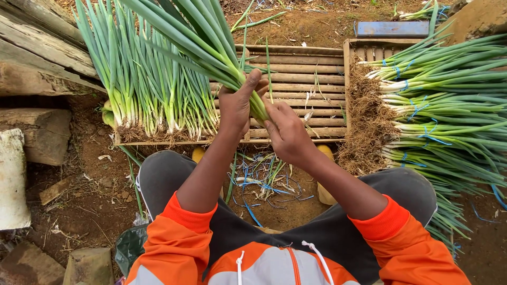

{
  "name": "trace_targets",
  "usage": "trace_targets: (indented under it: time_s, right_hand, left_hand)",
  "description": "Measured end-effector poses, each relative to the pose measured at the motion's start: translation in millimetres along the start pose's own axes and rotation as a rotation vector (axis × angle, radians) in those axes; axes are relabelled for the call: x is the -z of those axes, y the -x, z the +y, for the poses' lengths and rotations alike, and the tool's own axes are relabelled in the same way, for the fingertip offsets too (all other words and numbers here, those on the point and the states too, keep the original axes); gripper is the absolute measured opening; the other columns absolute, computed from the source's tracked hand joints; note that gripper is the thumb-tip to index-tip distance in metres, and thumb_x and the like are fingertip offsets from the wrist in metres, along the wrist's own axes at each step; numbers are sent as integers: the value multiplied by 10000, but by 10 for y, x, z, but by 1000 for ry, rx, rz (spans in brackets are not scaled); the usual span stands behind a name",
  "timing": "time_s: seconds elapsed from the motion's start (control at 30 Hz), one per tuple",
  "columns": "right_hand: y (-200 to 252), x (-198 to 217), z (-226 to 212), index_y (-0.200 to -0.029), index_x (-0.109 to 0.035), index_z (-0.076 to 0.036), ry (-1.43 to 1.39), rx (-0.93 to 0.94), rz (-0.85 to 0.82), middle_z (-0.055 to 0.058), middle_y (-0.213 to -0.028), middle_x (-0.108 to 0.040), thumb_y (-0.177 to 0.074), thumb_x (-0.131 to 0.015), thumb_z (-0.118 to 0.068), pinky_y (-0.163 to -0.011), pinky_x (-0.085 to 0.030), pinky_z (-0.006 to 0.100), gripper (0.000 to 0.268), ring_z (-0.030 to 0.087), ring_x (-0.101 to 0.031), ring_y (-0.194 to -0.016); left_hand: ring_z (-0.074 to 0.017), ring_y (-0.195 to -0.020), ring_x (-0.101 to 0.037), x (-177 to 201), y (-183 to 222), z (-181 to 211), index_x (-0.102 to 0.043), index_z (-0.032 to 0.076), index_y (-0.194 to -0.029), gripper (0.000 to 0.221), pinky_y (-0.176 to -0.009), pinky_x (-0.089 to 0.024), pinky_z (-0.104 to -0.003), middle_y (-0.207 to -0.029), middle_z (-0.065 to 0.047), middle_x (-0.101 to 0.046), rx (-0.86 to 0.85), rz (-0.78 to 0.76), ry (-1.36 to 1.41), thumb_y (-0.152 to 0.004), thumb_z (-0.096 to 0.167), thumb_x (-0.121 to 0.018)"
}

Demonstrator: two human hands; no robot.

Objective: Bundling green onions and tying them with plastic string

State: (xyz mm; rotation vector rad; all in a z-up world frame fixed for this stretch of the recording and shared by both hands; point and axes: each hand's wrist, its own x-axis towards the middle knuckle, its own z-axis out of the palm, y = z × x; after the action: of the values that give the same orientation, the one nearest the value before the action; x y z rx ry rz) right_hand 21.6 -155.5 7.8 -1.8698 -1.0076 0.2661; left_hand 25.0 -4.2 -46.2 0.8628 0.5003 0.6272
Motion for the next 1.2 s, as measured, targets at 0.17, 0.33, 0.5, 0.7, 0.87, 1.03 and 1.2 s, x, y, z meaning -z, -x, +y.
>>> trace_targets:
  time_s: [0.17,0.33,0.5,0.7,0.87,1.03,1.2]
  right_hand:
    - [35,-71,270,-1427,-569,36,199,75,20,222,-1211,-613,-1039,-596,-143,-961,-474,477,428,388,-614,-1144]
    - [1,-68,219,-1501,-446,55,272,-62,-143,310,-1303,-594,-1014,-634,-269,-1073,-433,530,615,397,-588,-1252]
    - [-48,139,-19,-1477,-338,137,-133,-229,-331,363,-1135,-655,-1055,-492,-135,-875,-537,624,525,489,-682,-1016]
    - [-121,87,127,-1353,-403,-4,101,-301,-450,288,-1210,-650,-1041,-459,-276,-725,-600,539,417,373,-696,-890]
    - [-153,98,147,-1189,-512,-34,178,-211,-424,169,-897,-711,-1008,-604,-231,-545,-521,468,283,305,-655,-641]
    - [-129,115,190,-1121,-496,-27,123,-121,-449,134,-887,-647,-1044,-550,-163,-523,-557,355,165,238,-614,-620]
    - [-27,21,173,-1137,-484,9,231,-28,-366,221,-997,-697,-981,-610,-101,-695,-556,518,229,379,-672,-794]
  left_hand:
    - [-179,-529,-700,-22,16,14,-586,50,-935,379,-582,-679,-383,-696,-42,-625,-30,23,-45,-810,224,-899]
    - [-99,-482,-618,-10,12,110,-560,61,-965,419,-494,-630,-304,-672,-2,-553,-47,82,-53,-863,362,-834]
    - [-165,-796,-775,82,42,167,-581,44,-1187,433,-819,-685,-389,-953,-86,-742,116,-278,-15,-936,336,-779]
    - [-86,-568,-575,-68,207,285,-633,8,-1021,350,-563,-573,-230,-722,-4,-588,136,-227,-99,-867,294,-765]
    - [-73,-443,-473,-72,244,263,-573,55,-868,303,-402,-454,-230,-597,35,-500,55,-164,-6,-898,311,-733]
    - [-100,-589,-622,-36,289,332,-621,44,-977,359,-720,-685,-315,-692,13,-590,25,-366,3,-890,372,-741]
    - [-74,-431,-461,-116,538,440,-514,128,-726,439,-415,-416,-236,-544,54,-421,37,-212,-63,-807,493,-745]
